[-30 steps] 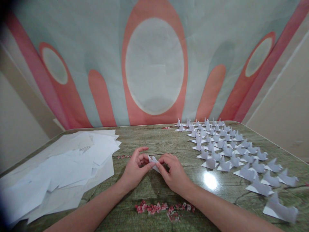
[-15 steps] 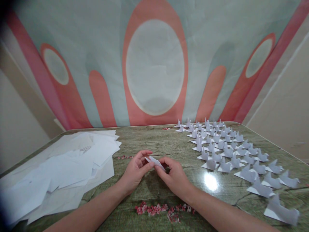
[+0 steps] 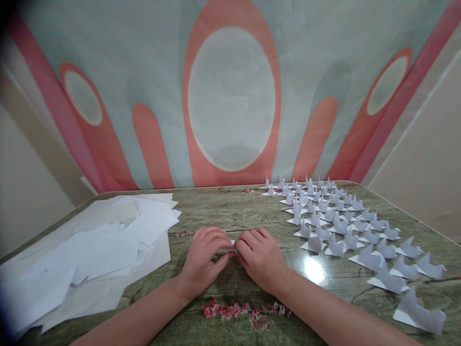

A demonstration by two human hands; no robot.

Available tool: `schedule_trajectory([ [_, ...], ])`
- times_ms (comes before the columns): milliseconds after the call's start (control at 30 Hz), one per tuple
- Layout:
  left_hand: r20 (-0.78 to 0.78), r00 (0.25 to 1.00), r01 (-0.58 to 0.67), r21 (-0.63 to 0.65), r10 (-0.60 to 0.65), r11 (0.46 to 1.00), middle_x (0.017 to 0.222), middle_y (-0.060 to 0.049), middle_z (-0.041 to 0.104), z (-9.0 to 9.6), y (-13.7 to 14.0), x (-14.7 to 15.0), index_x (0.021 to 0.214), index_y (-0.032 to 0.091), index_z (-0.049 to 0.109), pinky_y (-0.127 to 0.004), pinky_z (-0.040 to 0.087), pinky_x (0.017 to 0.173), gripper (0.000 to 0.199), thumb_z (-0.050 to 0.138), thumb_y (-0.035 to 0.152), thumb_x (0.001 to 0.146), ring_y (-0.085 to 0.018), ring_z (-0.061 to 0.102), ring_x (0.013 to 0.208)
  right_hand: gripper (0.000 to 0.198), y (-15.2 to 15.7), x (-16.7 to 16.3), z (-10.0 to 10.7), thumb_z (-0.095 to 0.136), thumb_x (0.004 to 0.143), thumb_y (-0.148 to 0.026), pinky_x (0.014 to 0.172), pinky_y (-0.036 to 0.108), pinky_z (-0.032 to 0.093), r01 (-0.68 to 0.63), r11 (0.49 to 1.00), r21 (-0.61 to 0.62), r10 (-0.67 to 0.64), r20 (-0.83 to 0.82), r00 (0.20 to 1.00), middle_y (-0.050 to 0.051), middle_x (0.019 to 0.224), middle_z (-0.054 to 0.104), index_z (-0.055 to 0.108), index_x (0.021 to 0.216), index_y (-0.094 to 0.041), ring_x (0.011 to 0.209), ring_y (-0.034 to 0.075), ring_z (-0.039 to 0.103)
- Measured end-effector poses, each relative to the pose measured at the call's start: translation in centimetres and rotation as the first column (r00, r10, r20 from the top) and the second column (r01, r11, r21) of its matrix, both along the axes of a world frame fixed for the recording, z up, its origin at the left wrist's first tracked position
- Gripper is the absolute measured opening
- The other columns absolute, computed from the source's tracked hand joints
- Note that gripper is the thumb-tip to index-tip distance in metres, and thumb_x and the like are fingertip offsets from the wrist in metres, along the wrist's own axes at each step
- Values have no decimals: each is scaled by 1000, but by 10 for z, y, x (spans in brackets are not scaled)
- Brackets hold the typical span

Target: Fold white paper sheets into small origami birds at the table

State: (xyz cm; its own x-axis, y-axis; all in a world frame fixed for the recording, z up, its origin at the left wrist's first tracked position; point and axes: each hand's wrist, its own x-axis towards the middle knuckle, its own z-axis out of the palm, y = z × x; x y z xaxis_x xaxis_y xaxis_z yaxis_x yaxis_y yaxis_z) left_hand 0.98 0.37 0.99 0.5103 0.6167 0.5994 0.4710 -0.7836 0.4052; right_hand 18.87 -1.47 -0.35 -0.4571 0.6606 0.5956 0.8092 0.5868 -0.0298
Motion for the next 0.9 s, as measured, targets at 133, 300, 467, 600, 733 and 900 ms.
schedule_trajectory([
  [133,-35,999,-10,19,10,1000,86,-1,62,1,3,-2,84,21,59,-35,35,86,4,56,19,82,-17,51,93,8,1,1,1,53,81,-14,69,32,34,-16,999,30,17,-49,999,3,77,60,59,79,-18,73,17,49],
  [300,-36,999,-32,10,32,999,86,-2,62,1,6,-3,83,20,58,-35,36,85,3,55,20,83,-18,52,93,8,4,7,1,53,82,-14,69,32,34,-52,996,68,57,-76,995,3,77,60,60,81,-18,73,16,49],
  [467,-100,995,-14,35,18,999,90,-2,62,0,5,-3,89,21,58,-36,35,85,8,57,21,81,-19,51,94,13,1,5,3,49,84,-15,72,34,34,-33,994,100,28,47,999,3,72,59,60,77,-18,71,16,48],
  [600,-159,987,2,67,9,998,86,0,63,-1,5,-4,85,22,59,-35,35,83,7,52,20,84,-17,52,89,16,-1,2,3,48,84,-17,75,35,34,-25,993,118,10,121,993,3,70,57,59,73,-19,70,17,47],
  [733,-210,978,17,82,1,997,84,0,63,-2,6,-4,82,20,58,-34,35,82,5,53,19,83,-17,52,89,15,0,2,2,48,84,-17,76,35,34,-32,993,113,17,134,991,3,70,56,59,73,-19,71,17,47],
  [900,-273,962,4,69,15,998,84,-1,62,-3,6,-4,83,20,58,-32,37,76,8,50,19,84,-17,52,85,17,0,3,1,47,85,-18,76,35,33,-51,993,110,32,165,986,2,68,54,57,71,-18,69,17,45],
])
